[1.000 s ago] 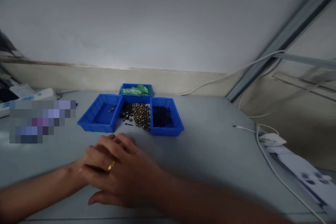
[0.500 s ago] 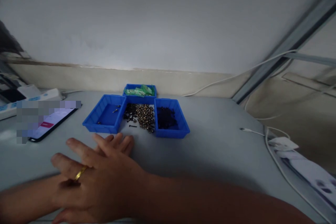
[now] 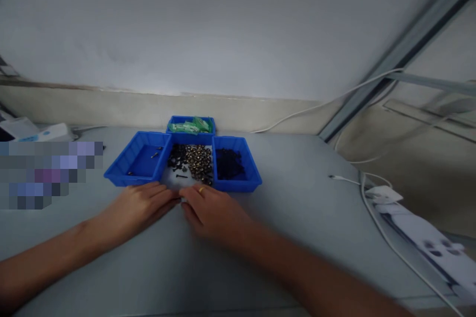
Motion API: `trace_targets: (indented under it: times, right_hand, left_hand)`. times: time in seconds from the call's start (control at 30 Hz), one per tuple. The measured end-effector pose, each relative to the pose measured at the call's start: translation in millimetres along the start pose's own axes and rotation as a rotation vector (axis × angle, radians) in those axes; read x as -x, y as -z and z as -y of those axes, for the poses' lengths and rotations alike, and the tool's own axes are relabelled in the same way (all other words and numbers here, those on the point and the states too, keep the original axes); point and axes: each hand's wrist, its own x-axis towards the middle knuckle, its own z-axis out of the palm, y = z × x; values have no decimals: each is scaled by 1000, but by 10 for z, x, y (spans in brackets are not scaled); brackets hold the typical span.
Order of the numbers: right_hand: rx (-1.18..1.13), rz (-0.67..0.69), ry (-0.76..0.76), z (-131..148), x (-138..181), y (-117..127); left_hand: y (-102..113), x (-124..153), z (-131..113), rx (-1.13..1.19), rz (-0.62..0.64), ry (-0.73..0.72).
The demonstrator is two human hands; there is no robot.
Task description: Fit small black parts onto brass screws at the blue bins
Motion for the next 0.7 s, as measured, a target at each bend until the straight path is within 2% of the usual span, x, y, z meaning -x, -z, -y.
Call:
trace_targets:
  times: [0.1,0.3,0.5,0.7]
  right_hand:
    - [-120,68,-149,-67,30,-21]
    - [-198,233,-87,-98,23,89]
    - [-212,178,-66,-116,31,25]
    - [-232,177,-70,-145,36,54]
  left_hand:
    - [15,11,-44,48,-88,-38]
    - [41,17,-98,77,-137,-108]
    - [33,-1,-134,165,-154,-51]
    - [68,2,-120,158,-41,-14]
